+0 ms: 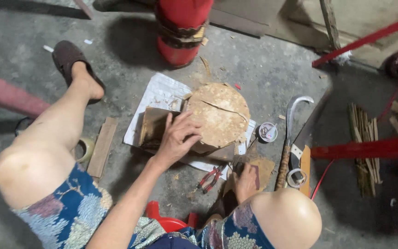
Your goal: Repairing a wooden percussion instrument by hammering the frame and using pliers for adjustments
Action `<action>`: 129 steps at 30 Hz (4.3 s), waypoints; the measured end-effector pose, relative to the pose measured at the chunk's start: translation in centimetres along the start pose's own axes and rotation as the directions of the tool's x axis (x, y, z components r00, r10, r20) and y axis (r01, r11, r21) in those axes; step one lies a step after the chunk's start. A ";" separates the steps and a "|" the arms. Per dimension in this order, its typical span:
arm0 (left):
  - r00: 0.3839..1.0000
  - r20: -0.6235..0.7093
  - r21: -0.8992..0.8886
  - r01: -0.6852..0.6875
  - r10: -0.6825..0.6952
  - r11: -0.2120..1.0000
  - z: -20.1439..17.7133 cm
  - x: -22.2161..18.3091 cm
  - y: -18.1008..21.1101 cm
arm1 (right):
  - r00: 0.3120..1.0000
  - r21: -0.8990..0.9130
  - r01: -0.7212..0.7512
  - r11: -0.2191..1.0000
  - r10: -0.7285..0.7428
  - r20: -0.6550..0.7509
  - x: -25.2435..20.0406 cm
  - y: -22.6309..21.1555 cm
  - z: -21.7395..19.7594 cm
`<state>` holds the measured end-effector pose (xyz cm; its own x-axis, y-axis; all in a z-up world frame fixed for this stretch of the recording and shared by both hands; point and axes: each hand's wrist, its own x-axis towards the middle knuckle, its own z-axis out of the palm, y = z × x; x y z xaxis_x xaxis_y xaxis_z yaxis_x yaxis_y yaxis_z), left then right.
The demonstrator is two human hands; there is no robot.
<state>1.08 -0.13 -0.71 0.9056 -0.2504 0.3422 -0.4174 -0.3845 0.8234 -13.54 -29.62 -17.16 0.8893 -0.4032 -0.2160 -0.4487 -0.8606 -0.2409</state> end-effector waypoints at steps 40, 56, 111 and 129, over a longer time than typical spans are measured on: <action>0.994 0.058 0.050 0.092 -0.095 0.994 -1.4 0.2 1.0 | 0.863 0.411 0.499 0.763 -0.480 -0.157 -1.1 -21.9 -23.7; 0.993 0.070 0.072 0.088 -0.093 0.993 -1.8 0.6 2.1 | 0.777 0.414 0.609 0.676 -0.613 -0.142 -0.6 -23.4 -25.0; 0.988 0.111 -0.018 0.109 -0.107 0.994 -0.9 0.4 0.3 | 0.934 0.548 0.353 0.759 -0.321 -0.157 0.3 -11.2 -22.9; 0.992 0.110 0.075 0.051 -0.059 0.996 -1.1 0.3 -0.2 | 0.838 0.498 0.536 0.682 -0.504 -0.212 -0.6 -19.5 -26.2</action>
<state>1.48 0.87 -0.24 0.9150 -0.3235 0.2409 -0.3749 -0.4621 0.8037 -3.01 -20.71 12.48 0.9896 0.0298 0.1408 0.1263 -0.6482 -0.7509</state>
